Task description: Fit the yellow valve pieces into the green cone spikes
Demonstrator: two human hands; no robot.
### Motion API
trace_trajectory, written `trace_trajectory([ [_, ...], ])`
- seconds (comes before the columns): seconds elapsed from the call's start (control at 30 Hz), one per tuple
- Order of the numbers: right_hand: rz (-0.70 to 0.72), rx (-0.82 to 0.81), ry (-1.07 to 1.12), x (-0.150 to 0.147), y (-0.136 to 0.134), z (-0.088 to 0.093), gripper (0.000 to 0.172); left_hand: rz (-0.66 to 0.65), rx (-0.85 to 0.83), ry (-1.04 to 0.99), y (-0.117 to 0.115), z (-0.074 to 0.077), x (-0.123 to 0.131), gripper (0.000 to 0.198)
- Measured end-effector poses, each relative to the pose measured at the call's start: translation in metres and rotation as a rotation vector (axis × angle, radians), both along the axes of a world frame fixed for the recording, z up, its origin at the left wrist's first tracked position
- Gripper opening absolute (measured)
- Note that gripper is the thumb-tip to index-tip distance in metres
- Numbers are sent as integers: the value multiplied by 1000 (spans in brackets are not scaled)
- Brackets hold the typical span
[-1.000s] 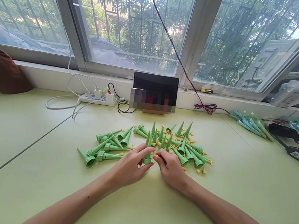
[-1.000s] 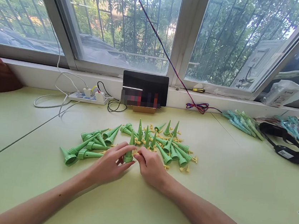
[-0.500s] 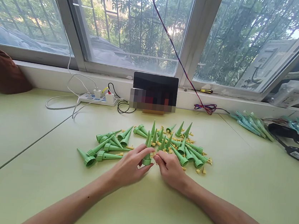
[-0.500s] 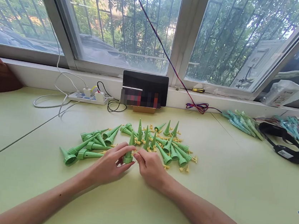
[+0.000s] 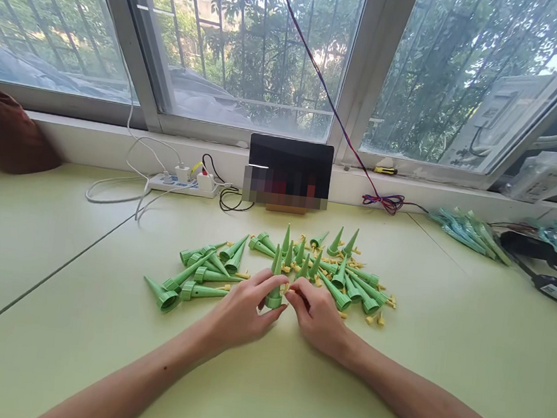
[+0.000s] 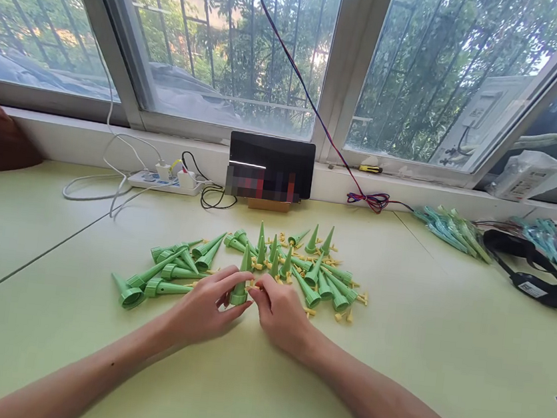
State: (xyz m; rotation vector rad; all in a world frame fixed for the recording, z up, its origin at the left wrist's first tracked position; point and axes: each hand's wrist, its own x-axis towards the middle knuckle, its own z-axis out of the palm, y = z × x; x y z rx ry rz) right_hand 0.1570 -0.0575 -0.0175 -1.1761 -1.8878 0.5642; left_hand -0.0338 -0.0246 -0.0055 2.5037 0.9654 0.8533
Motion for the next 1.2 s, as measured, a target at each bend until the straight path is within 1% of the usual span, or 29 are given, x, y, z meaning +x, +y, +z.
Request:
trace_trajectory([
  [0.17,-10,4,-42,1,0,-1,27,-7,11,-10,-1,1,0,37],
  [0.4,-9,30,-58,1,0,-3,28,-14,-20,-12,-3,3,1,34],
  [0.7,-6,34,-54,1,1,-3,35,-23,-8,-14,-2,2,1,33],
  [0.93,-23,50,-62,1,1,-4,39,-19,-8,-14,-2,-1,-1,36],
  [1.2,-21,33,-48,0,0,-2,40,-16,9,25,-2,0,-1,31],
])
